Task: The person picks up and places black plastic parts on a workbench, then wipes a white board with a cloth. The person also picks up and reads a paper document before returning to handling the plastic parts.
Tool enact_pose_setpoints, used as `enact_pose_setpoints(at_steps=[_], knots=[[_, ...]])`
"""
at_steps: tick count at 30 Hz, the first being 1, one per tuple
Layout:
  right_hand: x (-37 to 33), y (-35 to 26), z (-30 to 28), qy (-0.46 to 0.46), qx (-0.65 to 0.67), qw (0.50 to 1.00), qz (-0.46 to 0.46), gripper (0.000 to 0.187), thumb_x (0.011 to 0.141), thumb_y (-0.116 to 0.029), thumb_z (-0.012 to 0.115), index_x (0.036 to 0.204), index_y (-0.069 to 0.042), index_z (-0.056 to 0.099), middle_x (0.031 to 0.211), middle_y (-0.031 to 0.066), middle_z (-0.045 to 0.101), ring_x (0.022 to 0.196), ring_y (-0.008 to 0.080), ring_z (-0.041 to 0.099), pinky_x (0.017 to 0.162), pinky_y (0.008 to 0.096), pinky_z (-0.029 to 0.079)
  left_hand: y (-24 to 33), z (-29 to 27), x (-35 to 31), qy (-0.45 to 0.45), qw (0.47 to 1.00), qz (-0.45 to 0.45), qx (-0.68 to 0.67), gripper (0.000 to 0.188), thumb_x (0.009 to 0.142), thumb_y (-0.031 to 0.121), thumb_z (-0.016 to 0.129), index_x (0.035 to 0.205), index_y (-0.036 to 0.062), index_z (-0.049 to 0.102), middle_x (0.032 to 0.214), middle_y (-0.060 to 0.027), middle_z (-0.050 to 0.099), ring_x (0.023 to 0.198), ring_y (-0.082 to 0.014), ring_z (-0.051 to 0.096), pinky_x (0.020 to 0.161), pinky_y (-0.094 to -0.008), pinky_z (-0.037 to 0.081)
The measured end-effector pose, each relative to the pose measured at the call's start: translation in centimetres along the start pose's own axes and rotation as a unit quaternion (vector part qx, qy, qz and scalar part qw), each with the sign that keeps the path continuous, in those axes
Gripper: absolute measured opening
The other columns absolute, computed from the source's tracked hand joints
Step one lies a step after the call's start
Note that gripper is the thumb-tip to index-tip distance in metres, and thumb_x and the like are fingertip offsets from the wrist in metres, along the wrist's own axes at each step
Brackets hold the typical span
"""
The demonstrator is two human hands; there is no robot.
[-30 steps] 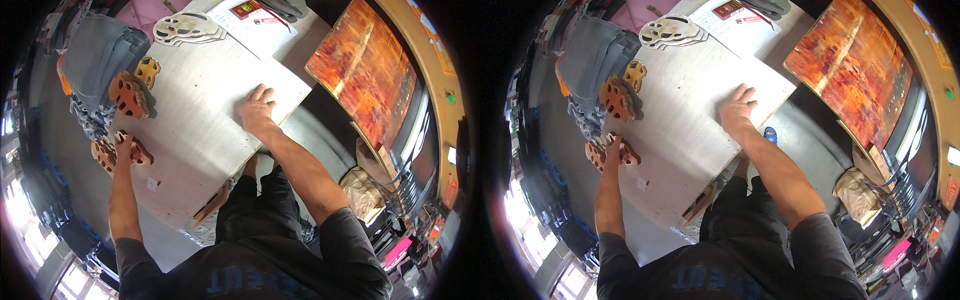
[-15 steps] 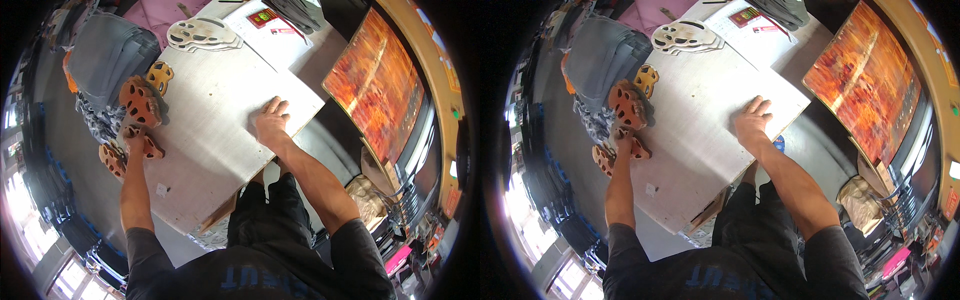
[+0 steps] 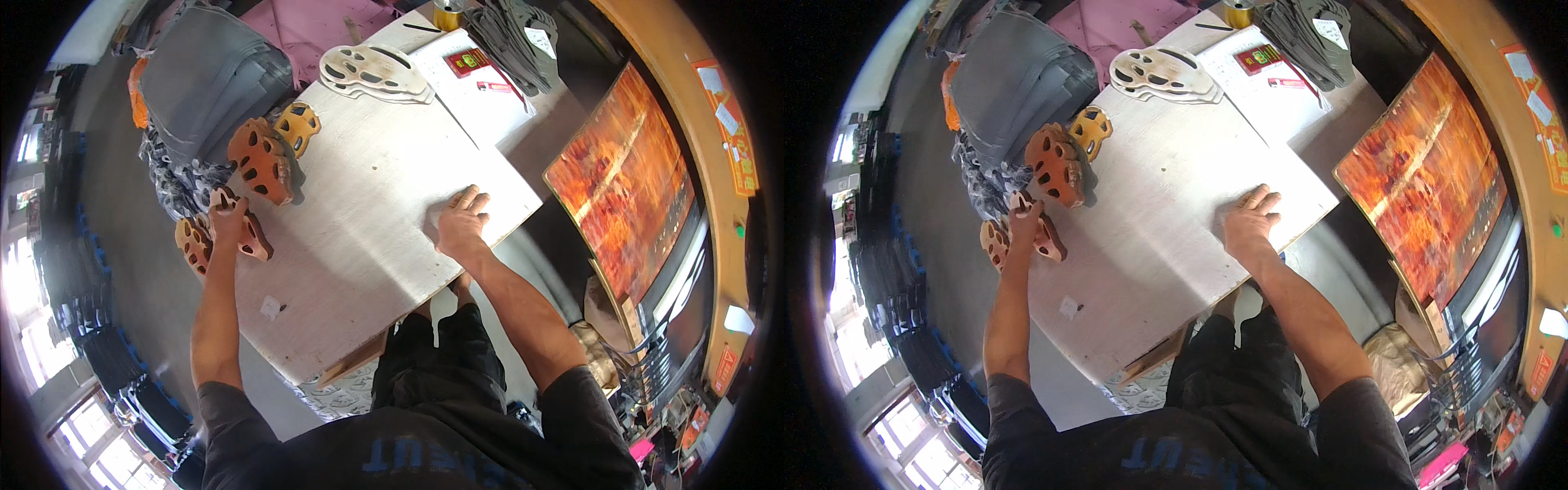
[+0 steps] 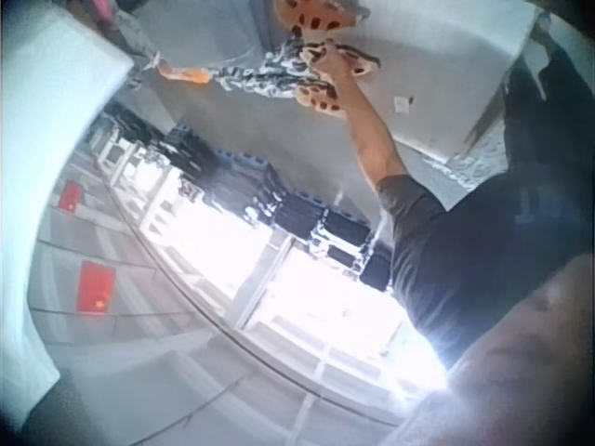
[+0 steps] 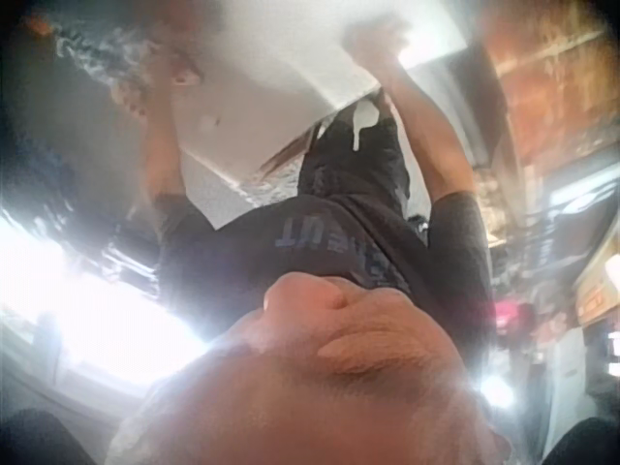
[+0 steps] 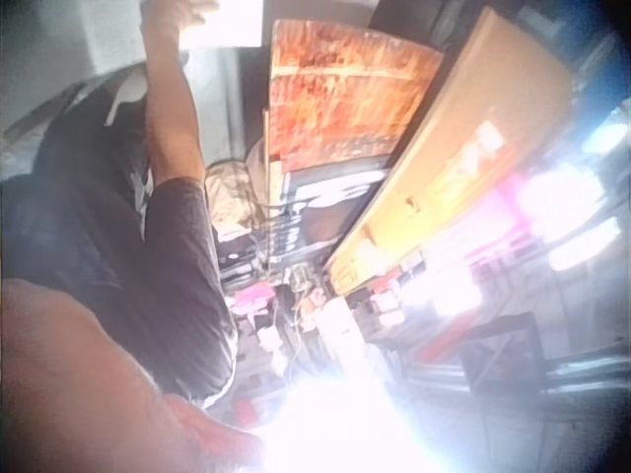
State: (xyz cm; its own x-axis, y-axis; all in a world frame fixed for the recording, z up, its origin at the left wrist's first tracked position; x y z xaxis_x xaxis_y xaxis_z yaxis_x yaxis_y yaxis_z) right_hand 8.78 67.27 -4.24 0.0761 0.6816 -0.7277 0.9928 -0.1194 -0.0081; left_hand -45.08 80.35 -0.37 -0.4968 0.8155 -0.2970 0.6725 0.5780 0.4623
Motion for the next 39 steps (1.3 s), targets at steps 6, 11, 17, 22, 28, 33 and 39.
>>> enact_pose_setpoints(at_steps=[6,11,17,22,28,33,39], knots=[[0.0,-0.1,0.1,-0.008,-0.010,1.000,0.004,0.095,0.082,-0.018,0.072,0.149,0.024,0.020,0.154,0.0522,0.006,0.139,0.0735,0.017,0.105,0.0674,0.044,7.3,-4.2,0.1,-0.027,0.996,0.062,-0.053,0.107,0.069,0.052,0.085,0.150,-0.0037,0.042,0.142,-0.0212,0.056,0.130,-0.0326,0.056,0.108,-0.0399,0.043],[-0.1,0.0,0.2,-0.028,-0.022,0.999,0.023,0.116,0.077,-0.034,0.084,0.152,0.021,0.016,0.157,0.0493,0.005,0.141,0.0701,0.018,0.107,0.0651,0.043,14.6,-1.9,0.2,0.008,0.993,0.115,0.022,0.109,0.069,0.056,0.083,0.154,0.0052,0.039,0.148,-0.0196,0.052,0.136,-0.0373,0.050,0.112,-0.0472,0.041],[0.5,0.2,0.8,-0.033,-0.019,0.999,0.026,0.124,0.074,-0.041,0.088,0.153,0.019,0.015,0.158,0.0479,0.004,0.142,0.0689,0.016,0.108,0.0650,0.042,17.8,1.3,-1.1,0.032,0.987,0.114,0.110,0.111,0.068,0.058,0.079,0.159,0.0156,0.032,0.150,-0.0203,0.046,0.140,-0.0399,0.043,0.111,-0.0506,0.040],[0.6,0.2,0.9,-0.012,-0.012,1.000,0.023,0.114,0.076,-0.028,0.084,0.152,0.022,0.015,0.157,0.0485,0.005,0.141,0.0704,0.016,0.108,0.0670,0.042,17.2,2.6,-1.1,0.029,0.985,0.064,0.161,0.122,0.067,0.063,0.078,0.162,0.0146,0.021,0.152,-0.0261,0.038,0.139,-0.0439,0.042,0.107,-0.0524,0.043],[0.4,0.0,0.8,-0.025,0.002,1.000,0.015,0.112,0.076,-0.026,0.083,0.151,0.023,0.015,0.157,0.0487,0.004,0.141,0.0711,0.015,0.107,0.0673,0.042,17.4,2.2,-3.3,0.019,0.985,0.039,0.166,0.125,0.066,0.068,0.077,0.162,0.0114,0.021,0.153,-0.0263,0.037,0.139,-0.0439,0.041,0.109,-0.0509,0.041],[0.6,0.0,1.2,-0.020,-0.008,0.999,0.023,0.130,0.066,-0.037,0.094,0.149,0.025,0.015,0.154,0.0520,-0.003,0.141,0.0711,0.012,0.104,0.0654,0.044,17.4,1.9,-5.1,0.011,0.983,-0.014,0.180,0.120,0.067,0.059,0.077,0.162,0.0123,0.020,0.146,-0.0272,0.039,0.135,-0.0445,0.045,0.104,-0.0502,0.047],[0.8,0.3,1.5,-0.017,0.000,0.999,0.033,0.125,0.067,-0.036,0.094,0.151,0.021,0.020,0.157,0.0472,-0.004,0.142,0.0692,0.011,0.104,0.0614,0.045,18.1,2.1,-4.8,0.001,0.987,-0.048,0.152,0.105,0.071,0.050,0.079,0.155,0.0103,0.030,0.145,-0.0283,0.039,0.133,-0.0419,0.047,0.101,-0.0473,0.050]])
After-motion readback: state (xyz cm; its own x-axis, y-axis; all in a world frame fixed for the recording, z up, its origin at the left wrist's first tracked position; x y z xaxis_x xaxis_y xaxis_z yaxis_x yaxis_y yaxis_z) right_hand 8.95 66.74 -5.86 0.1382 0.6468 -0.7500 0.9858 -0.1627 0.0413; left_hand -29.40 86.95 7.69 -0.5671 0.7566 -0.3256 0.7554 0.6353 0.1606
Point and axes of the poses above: each hand's wrist, its own x-axis towards the middle knuckle, its own z-axis out of the palm, y = z × x, the point moved 10 cm from there along x, towards the middle knuckle
